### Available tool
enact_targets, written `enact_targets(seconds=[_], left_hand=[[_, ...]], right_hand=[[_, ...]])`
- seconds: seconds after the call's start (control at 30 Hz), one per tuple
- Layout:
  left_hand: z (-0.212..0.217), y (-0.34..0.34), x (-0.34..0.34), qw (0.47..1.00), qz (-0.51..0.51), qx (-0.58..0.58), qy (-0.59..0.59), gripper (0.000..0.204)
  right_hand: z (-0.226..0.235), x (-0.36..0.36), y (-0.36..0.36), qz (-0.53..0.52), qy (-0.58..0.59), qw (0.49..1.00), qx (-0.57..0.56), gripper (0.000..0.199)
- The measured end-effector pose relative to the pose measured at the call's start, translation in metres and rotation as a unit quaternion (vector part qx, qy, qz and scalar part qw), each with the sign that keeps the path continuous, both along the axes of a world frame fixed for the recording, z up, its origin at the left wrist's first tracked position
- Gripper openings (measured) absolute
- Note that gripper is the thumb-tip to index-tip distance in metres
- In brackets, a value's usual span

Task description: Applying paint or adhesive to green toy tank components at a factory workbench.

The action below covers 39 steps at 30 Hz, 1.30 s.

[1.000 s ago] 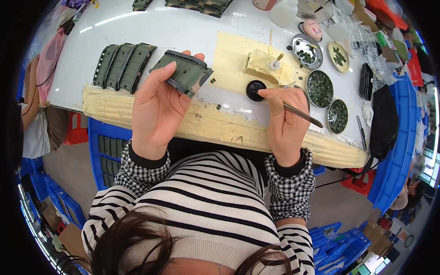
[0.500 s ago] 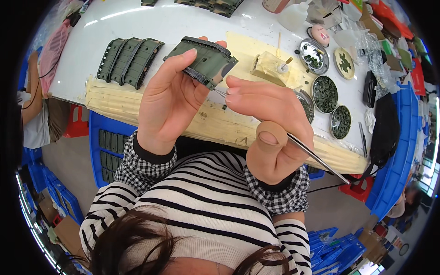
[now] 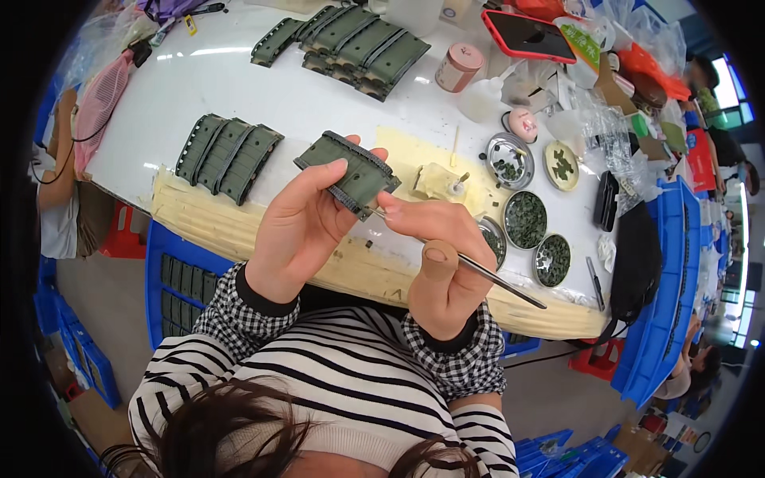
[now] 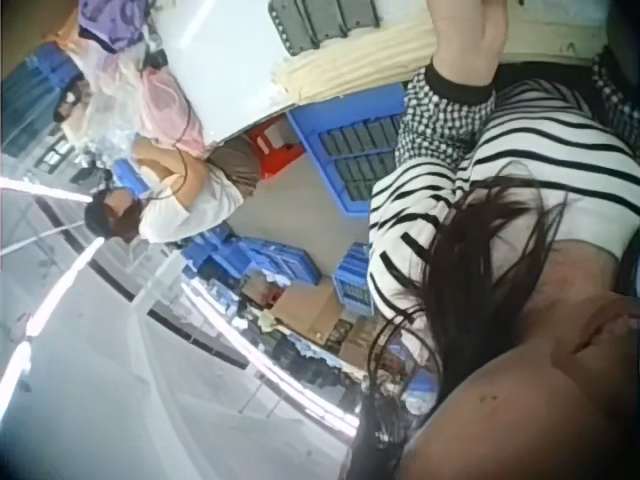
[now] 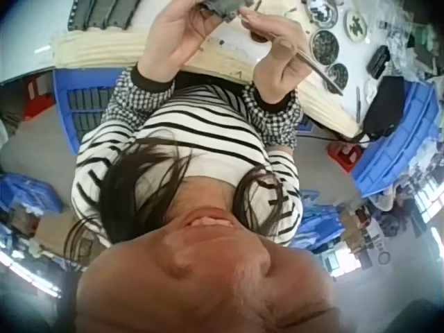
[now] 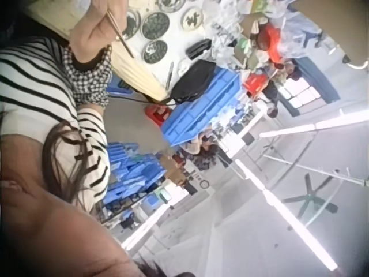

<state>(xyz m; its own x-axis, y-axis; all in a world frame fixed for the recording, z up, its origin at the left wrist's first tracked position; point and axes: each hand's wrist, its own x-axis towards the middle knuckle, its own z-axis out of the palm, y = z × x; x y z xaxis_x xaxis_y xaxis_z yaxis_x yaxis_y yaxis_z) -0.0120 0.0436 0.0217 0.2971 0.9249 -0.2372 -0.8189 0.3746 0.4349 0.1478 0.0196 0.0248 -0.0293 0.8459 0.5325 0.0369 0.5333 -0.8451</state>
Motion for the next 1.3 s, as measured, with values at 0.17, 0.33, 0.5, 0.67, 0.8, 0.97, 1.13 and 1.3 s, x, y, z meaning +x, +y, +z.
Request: enact_targets(seconds=[0.17,0.33,0.5,0.67,0.8,0.97,1.13,1.3], left_hand=[[0.001,0.003,0.003,1.0,0.006,0.014,0.017,0.037],[-0.001,0.004,0.005,1.0,0.007,0.002,0.028,0.038],[-0.001,0.006,0.006,0.997,0.007,0.016,0.076,0.039],[-0.001,0.007,0.005,0.994,0.018,0.029,0.104,0.036],[-0.002,0.013,0.007,0.993,0.013,0.041,0.106,0.031],[-0.005,0.014,0.009,0.992,0.02,0.051,0.114,0.029],[-0.008,0.015,0.012,0.991,0.02,0.057,0.121,0.029],[-0.015,0.016,0.011,0.987,0.021,0.072,0.143,0.029]], right_hand=[[-0.003,0.002,0.002,0.006,0.02,1.0,0.002,0.045],[-0.007,0.003,0.002,0.005,0.036,0.999,-0.003,0.046],[-0.011,0.009,0.003,0.006,0.027,0.999,-0.016,0.049],[-0.005,0.016,0.003,-0.016,-0.02,1.0,-0.004,0.052],[-0.005,0.017,0.004,-0.022,-0.026,0.999,-0.005,0.054],[0.002,0.018,0.005,-0.029,-0.093,0.995,0.001,0.069],[-0.003,0.016,0.008,-0.036,-0.081,0.996,0.022,0.064],[-0.006,0.014,0.011,-0.037,-0.094,0.994,0.034,0.062]])
